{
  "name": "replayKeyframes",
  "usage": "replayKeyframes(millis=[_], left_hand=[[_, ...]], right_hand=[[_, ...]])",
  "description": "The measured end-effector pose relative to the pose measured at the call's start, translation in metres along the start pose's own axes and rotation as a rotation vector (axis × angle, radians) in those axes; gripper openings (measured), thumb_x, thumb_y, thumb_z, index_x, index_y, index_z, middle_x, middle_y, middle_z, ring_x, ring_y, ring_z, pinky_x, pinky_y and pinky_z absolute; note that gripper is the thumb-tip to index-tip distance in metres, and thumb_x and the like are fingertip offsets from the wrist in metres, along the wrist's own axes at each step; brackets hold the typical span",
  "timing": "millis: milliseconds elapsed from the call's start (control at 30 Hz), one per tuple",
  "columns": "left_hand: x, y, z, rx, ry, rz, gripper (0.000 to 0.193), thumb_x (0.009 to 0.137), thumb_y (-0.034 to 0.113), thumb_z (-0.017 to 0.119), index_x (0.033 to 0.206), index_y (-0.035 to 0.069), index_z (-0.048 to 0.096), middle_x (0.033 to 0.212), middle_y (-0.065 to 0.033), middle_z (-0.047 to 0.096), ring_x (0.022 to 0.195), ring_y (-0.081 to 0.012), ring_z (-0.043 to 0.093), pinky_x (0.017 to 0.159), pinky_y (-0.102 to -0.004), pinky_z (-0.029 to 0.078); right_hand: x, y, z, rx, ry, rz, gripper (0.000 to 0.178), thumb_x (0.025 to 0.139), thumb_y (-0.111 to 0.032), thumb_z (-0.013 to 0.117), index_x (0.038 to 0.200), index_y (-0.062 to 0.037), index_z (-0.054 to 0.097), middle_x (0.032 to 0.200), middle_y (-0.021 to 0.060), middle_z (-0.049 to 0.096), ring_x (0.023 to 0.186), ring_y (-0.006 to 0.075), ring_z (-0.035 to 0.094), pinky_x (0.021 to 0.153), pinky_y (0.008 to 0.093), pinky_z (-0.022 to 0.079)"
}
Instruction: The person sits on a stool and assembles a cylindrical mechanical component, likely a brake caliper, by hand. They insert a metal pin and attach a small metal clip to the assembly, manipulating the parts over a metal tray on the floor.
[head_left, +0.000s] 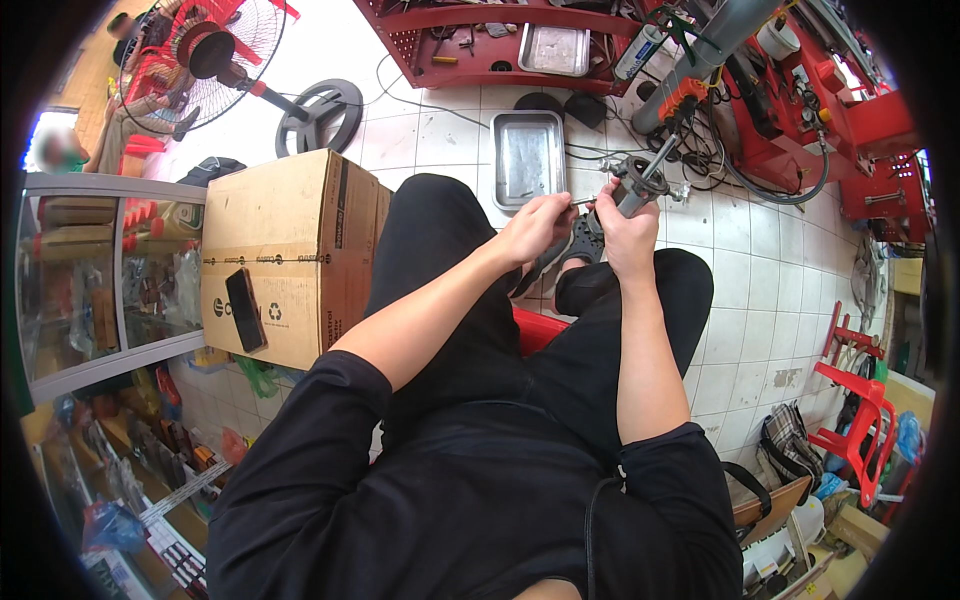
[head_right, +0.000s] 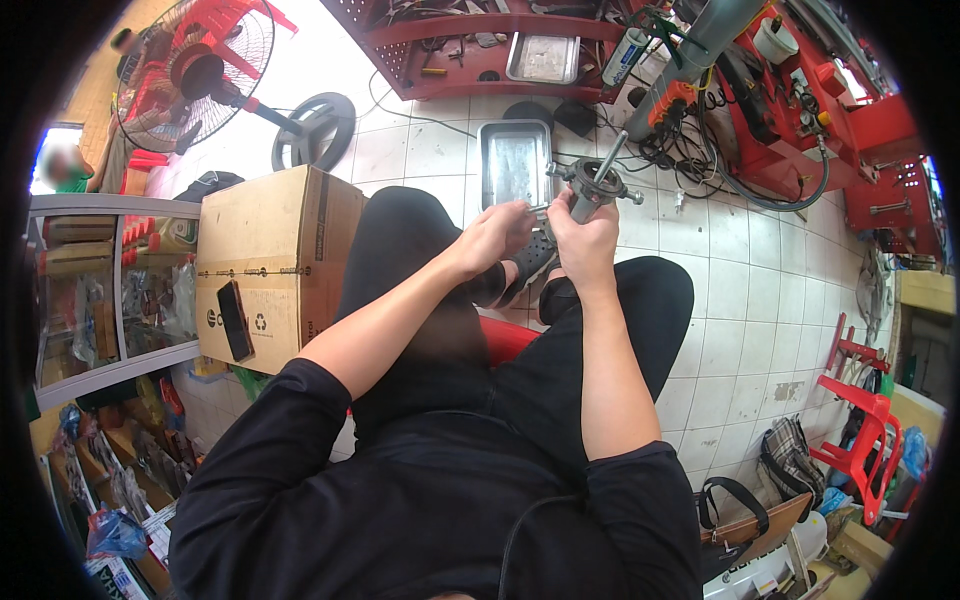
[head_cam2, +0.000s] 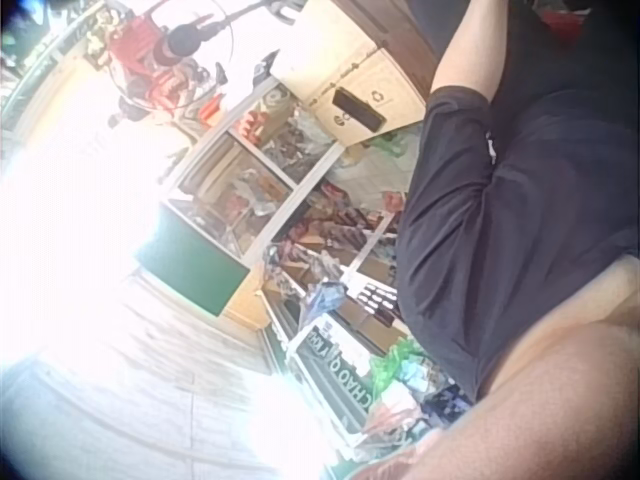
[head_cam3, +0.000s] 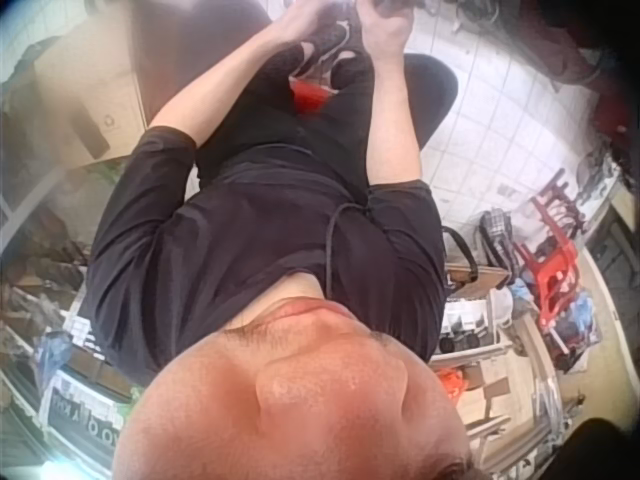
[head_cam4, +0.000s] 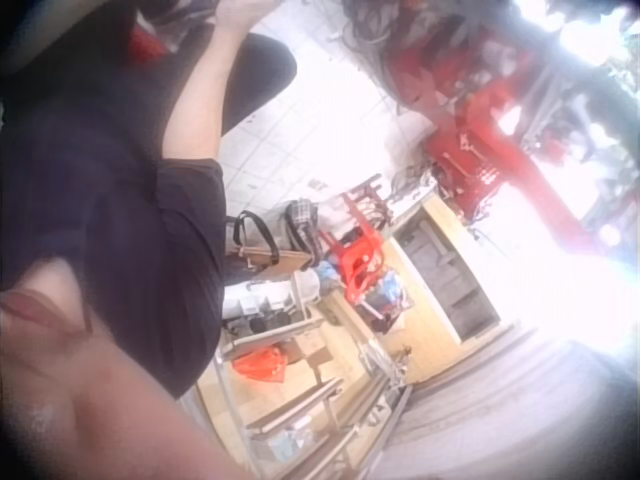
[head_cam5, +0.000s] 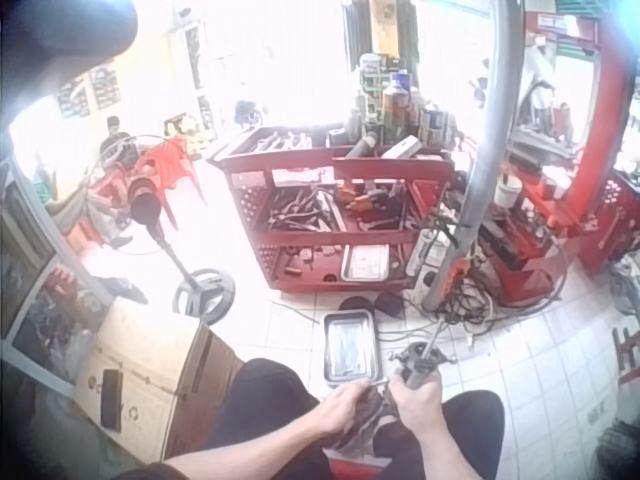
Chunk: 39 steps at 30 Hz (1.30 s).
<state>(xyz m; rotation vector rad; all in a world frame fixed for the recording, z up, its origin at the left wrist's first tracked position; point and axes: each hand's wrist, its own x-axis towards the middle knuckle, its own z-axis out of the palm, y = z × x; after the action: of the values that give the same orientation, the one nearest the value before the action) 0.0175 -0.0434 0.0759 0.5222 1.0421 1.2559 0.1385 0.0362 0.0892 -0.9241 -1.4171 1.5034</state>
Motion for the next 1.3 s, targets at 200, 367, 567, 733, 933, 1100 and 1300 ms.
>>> replayKeyframes(millis=[200, 367, 567, 733, 933, 1100, 1300], left_hand=[[0.006, -0.011, -0.006, -0.042, -0.020, 0.078, 0.032, 0.096, 0.029, 0.036, 0.069, 0.013, 0.039, 0.063, 0.0074, 0.028, 0.054, -0.0061, 0.025, 0.048, -0.0242, 0.022], [0.001, 0.004, -0.001, -0.102, 0.081, -0.038, 0.032, 0.094, 0.031, 0.037, 0.066, 0.015, 0.037, 0.059, 0.0077, 0.028, 0.049, -0.0065, 0.024, 0.046, -0.0245, 0.020], [0.003, 0.006, -0.004, -0.217, 0.090, -0.093, 0.033, 0.093, 0.035, 0.031, 0.066, 0.017, 0.033, 0.054, 0.0087, 0.024, 0.044, -0.0058, 0.019, 0.041, -0.0249, 0.016], [0.003, 0.005, -0.005, -0.176, 0.060, -0.080, 0.033, 0.093, 0.035, 0.031, 0.065, 0.017, 0.032, 0.054, 0.0088, 0.024, 0.043, -0.0059, 0.018, 0.041, -0.0249, 0.016], [0.003, 0.005, -0.005, -0.219, 0.077, -0.080, 0.033, 0.093, 0.034, 0.032, 0.065, 0.017, 0.032, 0.054, 0.0089, 0.023, 0.043, -0.0055, 0.018, 0.041, -0.0245, 0.016], [0.004, 0.006, -0.002, -0.221, 0.113, -0.115, 0.033, 0.093, 0.034, 0.032, 0.064, 0.017, 0.032, 0.054, 0.0090, 0.023, 0.043, -0.0054, 0.018, 0.041, -0.0244, 0.016], [0.002, 0.006, -0.004, -0.225, 0.076, -0.086, 0.033, 0.093, 0.034, 0.032, 0.063, 0.018, 0.031, 0.054, 0.0091, 0.023, 0.043, -0.0056, 0.018, 0.041, -0.0243, 0.016]], right_hand=[[-0.003, 0.001, 0.002, 0.131, -0.076, 0.010, 0.006, 0.080, 0.001, 0.058, 0.086, 0.0004, 0.057, 0.077, 0.0025, 0.060, 0.067, 0.0104, 0.059, 0.061, 0.0236, 0.047], [-0.008, -0.009, 0.001, 0.212, -0.149, 0.055, 0.018, 0.081, 0.004, 0.053, 0.098, 0.0023, 0.056, 0.094, 0.0117, 0.063, 0.075, 0.0176, 0.064, 0.070, 0.0292, 0.050], [-0.007, 0.000, -0.004, 0.262, -0.211, 0.096, 0.020, 0.080, 0.002, 0.052, 0.100, 0.0021, 0.056, 0.099, 0.0145, 0.063, 0.075, 0.0193, 0.064, 0.074, 0.0299, 0.047], [-0.008, -0.007, 0.000, 0.265, -0.214, 0.084, 0.019, 0.080, 0.002, 0.052, 0.099, 0.0026, 0.056, 0.099, 0.0151, 0.063, 0.075, 0.0197, 0.064, 0.075, 0.0310, 0.047], [-0.007, 0.000, -0.003, 0.290, -0.221, 0.095, 0.019, 0.079, 0.002, 0.052, 0.099, 0.0031, 0.055, 0.102, 0.0160, 0.063, 0.076, 0.0209, 0.064, 0.075, 0.0314, 0.047], [-0.006, -0.001, -0.003, 0.293, -0.244, 0.073, 0.016, 0.079, 0.005, 0.054, 0.094, 0.0027, 0.056, 0.101, 0.0169, 0.062, 0.079, 0.0199, 0.064, 0.075, 0.0311, 0.050], [-0.009, -0.008, 0.002, 0.297, -0.222, 0.089, 0.017, 0.080, 0.001, 0.054, 0.098, 0.0024, 0.055, 0.101, 0.0157, 0.063, 0.077, 0.0193, 0.064, 0.073, 0.0304, 0.048]])
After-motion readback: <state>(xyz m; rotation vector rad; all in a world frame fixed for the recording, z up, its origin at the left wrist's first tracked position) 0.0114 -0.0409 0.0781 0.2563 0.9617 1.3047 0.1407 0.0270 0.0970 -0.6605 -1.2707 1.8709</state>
